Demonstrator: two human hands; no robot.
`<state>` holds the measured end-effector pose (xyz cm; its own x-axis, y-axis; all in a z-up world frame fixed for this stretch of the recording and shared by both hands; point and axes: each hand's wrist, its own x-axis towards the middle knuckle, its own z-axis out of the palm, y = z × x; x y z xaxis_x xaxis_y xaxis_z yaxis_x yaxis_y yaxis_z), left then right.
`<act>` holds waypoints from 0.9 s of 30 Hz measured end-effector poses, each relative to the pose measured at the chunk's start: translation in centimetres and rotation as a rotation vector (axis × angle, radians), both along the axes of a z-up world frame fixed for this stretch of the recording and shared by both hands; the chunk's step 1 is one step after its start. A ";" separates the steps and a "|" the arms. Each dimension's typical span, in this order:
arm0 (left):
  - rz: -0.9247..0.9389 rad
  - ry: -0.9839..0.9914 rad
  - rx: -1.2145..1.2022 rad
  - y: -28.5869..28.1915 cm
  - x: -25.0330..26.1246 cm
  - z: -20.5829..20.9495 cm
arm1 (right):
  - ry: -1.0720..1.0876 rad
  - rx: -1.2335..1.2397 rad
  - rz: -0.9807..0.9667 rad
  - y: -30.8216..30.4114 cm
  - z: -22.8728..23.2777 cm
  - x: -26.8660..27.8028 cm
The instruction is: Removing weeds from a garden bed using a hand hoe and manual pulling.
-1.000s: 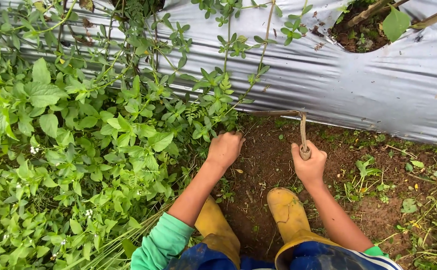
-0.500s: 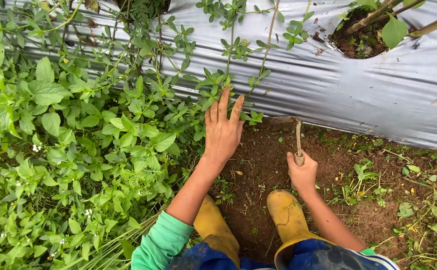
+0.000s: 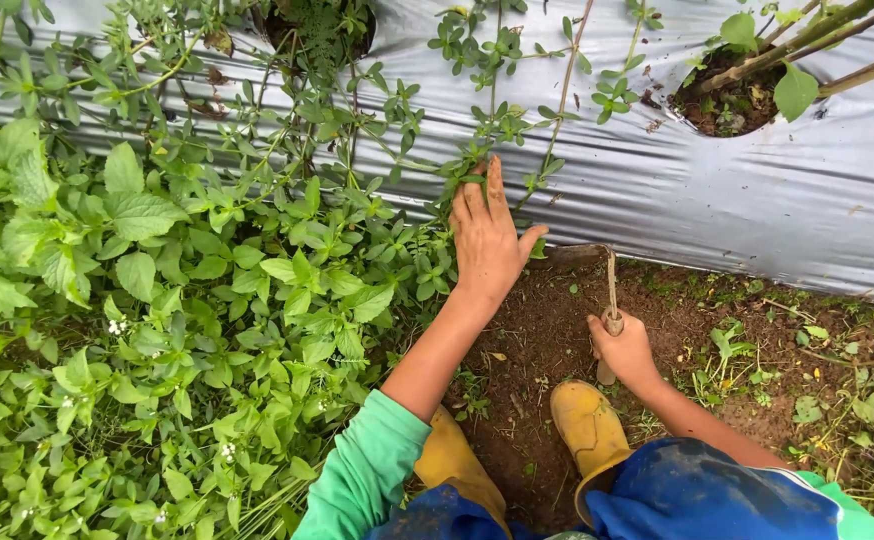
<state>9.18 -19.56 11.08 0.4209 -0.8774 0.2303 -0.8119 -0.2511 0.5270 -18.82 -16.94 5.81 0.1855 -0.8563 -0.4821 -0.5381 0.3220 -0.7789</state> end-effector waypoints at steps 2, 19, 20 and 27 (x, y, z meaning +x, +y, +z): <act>0.006 0.007 0.017 -0.5 0.2 -0.5 | 0.021 -0.026 -0.005 0.2 -0.8 -0.4; -0.075 0.026 0.174 2.1 3.0 0.0 | 0.066 -0.126 -0.101 2.3 -1.5 1.2; -0.092 0.039 0.180 2.7 2.7 0.1 | 0.035 -0.126 -0.147 2.6 -1.2 1.3; -0.133 0.125 0.101 4.6 2.1 3.2 | -0.353 -0.518 -0.079 -2.8 4.8 4.2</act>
